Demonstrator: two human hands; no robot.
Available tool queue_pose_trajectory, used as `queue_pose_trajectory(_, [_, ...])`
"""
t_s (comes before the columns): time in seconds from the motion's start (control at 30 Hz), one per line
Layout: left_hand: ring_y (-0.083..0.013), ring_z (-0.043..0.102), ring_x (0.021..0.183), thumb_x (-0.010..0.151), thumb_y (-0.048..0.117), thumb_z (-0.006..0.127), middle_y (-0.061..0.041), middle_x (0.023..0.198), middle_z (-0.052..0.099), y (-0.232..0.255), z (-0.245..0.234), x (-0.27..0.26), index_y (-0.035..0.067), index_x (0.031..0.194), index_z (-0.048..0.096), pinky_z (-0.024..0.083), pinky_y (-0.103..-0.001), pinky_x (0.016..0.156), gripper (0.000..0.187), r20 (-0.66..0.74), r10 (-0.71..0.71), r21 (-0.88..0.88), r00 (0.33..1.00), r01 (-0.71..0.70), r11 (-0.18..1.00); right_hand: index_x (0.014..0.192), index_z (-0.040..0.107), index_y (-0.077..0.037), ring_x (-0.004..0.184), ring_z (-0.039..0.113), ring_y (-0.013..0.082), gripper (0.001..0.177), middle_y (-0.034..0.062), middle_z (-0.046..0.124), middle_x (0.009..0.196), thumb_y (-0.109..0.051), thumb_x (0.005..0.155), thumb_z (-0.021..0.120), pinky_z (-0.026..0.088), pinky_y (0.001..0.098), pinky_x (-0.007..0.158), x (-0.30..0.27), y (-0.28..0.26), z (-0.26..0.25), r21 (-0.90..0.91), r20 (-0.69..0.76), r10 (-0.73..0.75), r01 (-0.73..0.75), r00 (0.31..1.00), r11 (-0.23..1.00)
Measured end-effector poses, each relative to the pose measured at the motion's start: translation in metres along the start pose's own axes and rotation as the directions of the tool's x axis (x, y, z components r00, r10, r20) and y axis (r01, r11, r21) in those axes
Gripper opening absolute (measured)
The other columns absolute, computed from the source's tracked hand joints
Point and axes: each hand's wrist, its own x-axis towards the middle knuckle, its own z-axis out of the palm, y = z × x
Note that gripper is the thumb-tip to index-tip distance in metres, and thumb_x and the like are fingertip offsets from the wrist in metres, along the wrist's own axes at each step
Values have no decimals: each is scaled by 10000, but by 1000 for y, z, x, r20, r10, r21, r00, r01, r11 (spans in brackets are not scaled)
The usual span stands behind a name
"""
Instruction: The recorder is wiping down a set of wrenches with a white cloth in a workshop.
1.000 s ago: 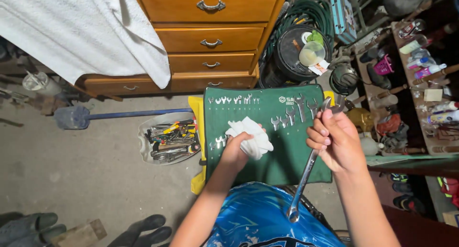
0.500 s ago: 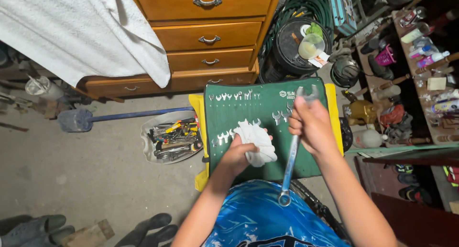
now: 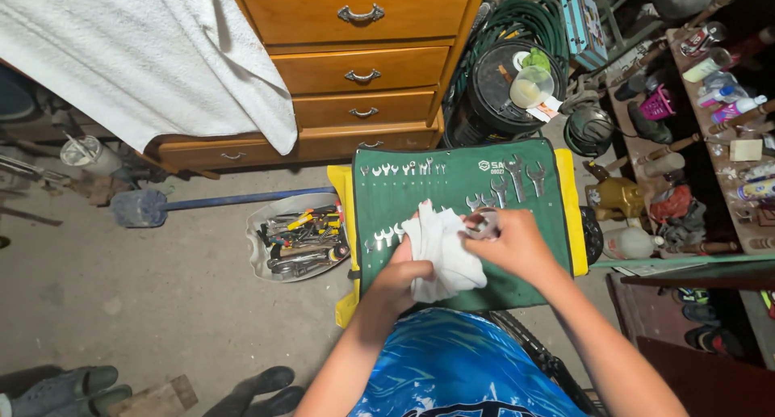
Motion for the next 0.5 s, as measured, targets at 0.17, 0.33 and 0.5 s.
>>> queue_pose_trajectory(0.17, [-306,422,1472,592,-77,453,-141,1575,423,7,8,-3,95,1667,144,359,-376,1166,1132,-7,-7,-135,1000,6,991,885,775,-12,615,680,89,307,44,764,918,-283,760,848,536,286,585,7,14,-14,-233,-148,48,-82,988,969])
queue_pose_trajectory(0.33, [-318,464,1423,758,-51,522,-165,1523,462,3,12,8,87,1630,224,393,-422,1160,932,-105,-56,-140,993,41,989,844,659,-22,590,543,93,345,35,623,661,-298,763,850,463,284,547,0,-12,-32,-90,-141,182,-196,973,977])
queue_pose_trajectory(0.5, [-307,489,1386,815,-43,550,-136,1506,473,-11,5,15,133,1607,254,428,-448,1123,863,-172,-48,-66,984,37,997,891,557,-97,511,394,86,320,-53,428,610,-356,870,742,315,293,463,-18,-51,-78,337,-34,347,-316,937,887])
